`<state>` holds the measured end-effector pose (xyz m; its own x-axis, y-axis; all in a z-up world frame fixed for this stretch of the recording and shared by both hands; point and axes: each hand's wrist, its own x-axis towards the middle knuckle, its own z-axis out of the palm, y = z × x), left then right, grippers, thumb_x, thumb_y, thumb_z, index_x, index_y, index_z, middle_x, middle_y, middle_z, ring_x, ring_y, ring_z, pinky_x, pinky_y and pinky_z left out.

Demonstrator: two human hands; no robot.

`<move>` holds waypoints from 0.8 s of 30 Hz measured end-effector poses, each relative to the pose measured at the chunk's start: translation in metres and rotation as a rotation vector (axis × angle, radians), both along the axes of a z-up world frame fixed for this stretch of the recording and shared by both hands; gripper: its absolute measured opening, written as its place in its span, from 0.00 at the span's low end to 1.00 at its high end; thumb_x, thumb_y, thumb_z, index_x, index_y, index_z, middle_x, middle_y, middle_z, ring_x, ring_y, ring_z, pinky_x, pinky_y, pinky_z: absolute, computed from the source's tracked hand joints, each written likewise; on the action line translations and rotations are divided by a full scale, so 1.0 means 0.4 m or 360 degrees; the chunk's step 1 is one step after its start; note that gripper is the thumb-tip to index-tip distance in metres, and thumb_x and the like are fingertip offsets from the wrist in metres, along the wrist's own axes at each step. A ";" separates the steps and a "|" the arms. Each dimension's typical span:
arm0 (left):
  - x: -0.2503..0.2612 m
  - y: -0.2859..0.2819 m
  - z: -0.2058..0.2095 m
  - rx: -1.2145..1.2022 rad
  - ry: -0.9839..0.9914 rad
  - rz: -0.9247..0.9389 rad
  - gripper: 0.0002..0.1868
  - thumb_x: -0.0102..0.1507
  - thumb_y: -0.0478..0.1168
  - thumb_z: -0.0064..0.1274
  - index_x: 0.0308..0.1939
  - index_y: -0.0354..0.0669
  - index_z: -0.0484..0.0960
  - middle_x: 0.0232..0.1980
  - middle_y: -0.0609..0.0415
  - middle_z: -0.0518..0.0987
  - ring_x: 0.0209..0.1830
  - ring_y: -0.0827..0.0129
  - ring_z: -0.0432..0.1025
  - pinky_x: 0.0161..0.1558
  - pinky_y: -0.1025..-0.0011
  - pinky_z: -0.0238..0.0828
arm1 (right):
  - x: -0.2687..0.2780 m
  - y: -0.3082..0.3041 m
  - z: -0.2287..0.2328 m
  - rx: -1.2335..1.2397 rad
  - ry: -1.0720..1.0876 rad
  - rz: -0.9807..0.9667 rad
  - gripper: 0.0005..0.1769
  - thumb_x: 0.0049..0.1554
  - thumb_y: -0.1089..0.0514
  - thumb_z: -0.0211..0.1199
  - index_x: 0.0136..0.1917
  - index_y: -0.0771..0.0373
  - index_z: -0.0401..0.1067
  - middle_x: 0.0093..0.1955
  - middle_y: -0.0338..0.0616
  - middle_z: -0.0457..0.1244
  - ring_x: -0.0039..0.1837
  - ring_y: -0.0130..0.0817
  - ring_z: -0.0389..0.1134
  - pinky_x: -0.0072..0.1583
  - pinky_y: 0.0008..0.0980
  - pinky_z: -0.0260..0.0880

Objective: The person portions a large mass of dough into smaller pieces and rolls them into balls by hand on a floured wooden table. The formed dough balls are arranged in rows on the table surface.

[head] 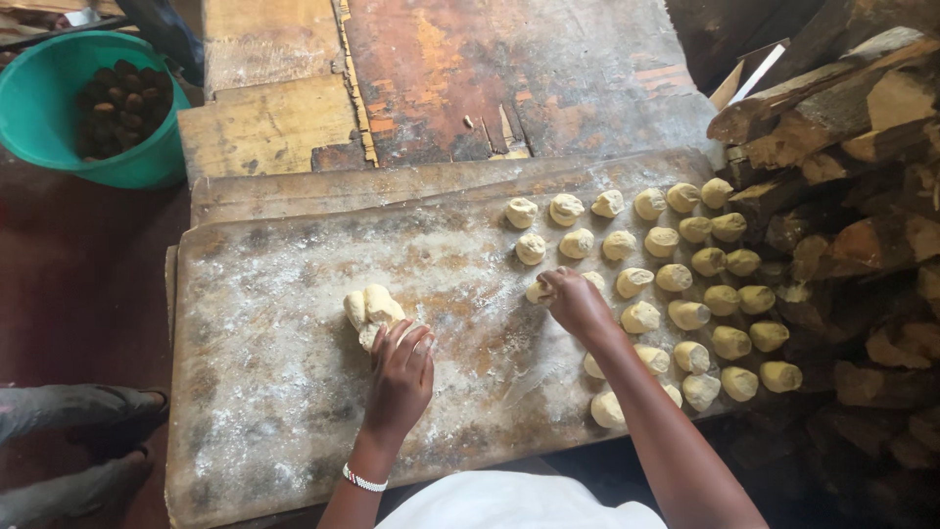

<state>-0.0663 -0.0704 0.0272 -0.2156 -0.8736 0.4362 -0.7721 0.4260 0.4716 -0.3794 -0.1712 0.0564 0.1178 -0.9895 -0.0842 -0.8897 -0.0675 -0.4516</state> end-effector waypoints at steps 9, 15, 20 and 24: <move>0.046 0.046 -0.016 0.0052 0.0003 0.0247 0.15 0.65 0.36 0.55 0.55 0.37 0.79 0.61 0.49 0.75 0.70 0.54 0.65 0.74 0.52 0.59 | 0.037 0.018 -0.066 -0.0134 0.0014 -0.0050 0.16 0.59 0.70 0.60 0.55 0.56 0.81 0.61 0.45 0.70 0.59 0.41 0.72 0.62 0.33 0.76; 0.009 0.034 -0.015 0.0315 0.0203 0.0772 0.36 0.60 0.47 0.63 0.62 0.28 0.63 0.65 0.35 0.65 0.64 0.43 0.62 0.65 0.49 0.66 | 0.023 0.004 -0.005 -0.0253 -0.0113 0.0035 0.19 0.52 0.71 0.65 0.58 0.63 0.79 0.62 0.51 0.68 0.60 0.47 0.71 0.61 0.41 0.72; -0.014 0.010 -0.010 0.0419 0.0375 0.0872 0.48 0.57 0.49 0.65 0.68 0.25 0.54 0.67 0.26 0.59 0.64 0.37 0.61 0.60 0.48 0.68 | 0.060 0.023 0.032 -0.0271 0.0218 -0.0002 0.23 0.50 0.69 0.66 0.59 0.59 0.78 0.61 0.50 0.69 0.62 0.49 0.69 0.60 0.46 0.70; 0.009 0.010 -0.043 0.0515 0.0695 0.0878 0.50 0.58 0.48 0.65 0.72 0.25 0.52 0.67 0.26 0.60 0.64 0.40 0.63 0.58 0.52 0.71 | 0.141 0.082 0.028 -0.0283 -0.0015 0.0170 0.21 0.58 0.61 0.67 0.65 0.63 0.73 0.63 0.54 0.68 0.65 0.44 0.69 0.69 0.39 0.70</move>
<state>-0.0627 -0.0666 0.0099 0.4209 -0.9030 0.0862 -0.5478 -0.1773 0.8176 -0.3231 -0.1386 0.0676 0.2226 -0.9705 0.0922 -0.8691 -0.2404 -0.4324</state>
